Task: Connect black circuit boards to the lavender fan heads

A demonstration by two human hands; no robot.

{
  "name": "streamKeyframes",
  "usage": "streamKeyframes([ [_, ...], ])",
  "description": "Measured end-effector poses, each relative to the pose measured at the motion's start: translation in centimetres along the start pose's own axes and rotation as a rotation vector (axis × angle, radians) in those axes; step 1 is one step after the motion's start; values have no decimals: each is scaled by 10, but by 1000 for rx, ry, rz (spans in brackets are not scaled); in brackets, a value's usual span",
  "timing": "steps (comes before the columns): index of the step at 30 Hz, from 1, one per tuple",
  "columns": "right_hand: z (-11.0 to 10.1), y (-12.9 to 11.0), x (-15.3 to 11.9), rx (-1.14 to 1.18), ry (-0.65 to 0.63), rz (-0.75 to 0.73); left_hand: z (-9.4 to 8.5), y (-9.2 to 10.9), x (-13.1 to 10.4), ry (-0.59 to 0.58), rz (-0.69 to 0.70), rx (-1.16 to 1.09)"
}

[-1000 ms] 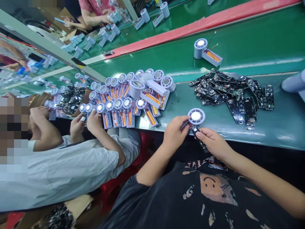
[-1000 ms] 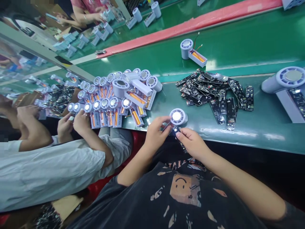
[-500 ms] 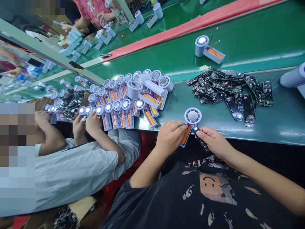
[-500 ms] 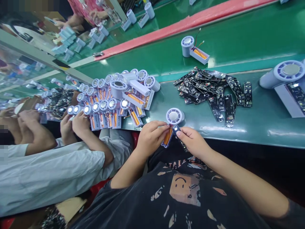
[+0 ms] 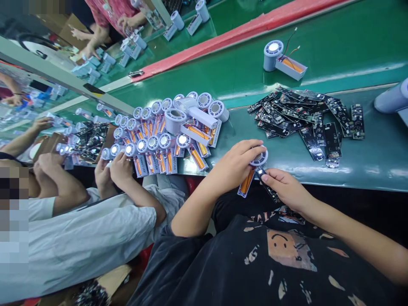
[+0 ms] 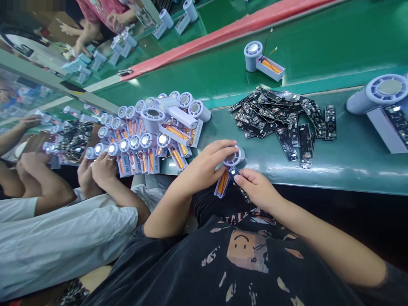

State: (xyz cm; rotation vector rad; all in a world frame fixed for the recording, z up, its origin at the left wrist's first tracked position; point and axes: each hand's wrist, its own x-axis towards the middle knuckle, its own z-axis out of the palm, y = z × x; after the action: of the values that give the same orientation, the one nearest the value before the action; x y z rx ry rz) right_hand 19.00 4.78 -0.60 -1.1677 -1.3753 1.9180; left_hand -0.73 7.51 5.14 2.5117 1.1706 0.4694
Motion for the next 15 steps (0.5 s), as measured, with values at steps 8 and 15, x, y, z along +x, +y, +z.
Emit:
streamKeyframes([
  [8,2,1,1,127,35,39,20,6,-4,155,-138,38],
  [15,2,0,0,137,47,60,27,1,-35,335,-130,5],
])
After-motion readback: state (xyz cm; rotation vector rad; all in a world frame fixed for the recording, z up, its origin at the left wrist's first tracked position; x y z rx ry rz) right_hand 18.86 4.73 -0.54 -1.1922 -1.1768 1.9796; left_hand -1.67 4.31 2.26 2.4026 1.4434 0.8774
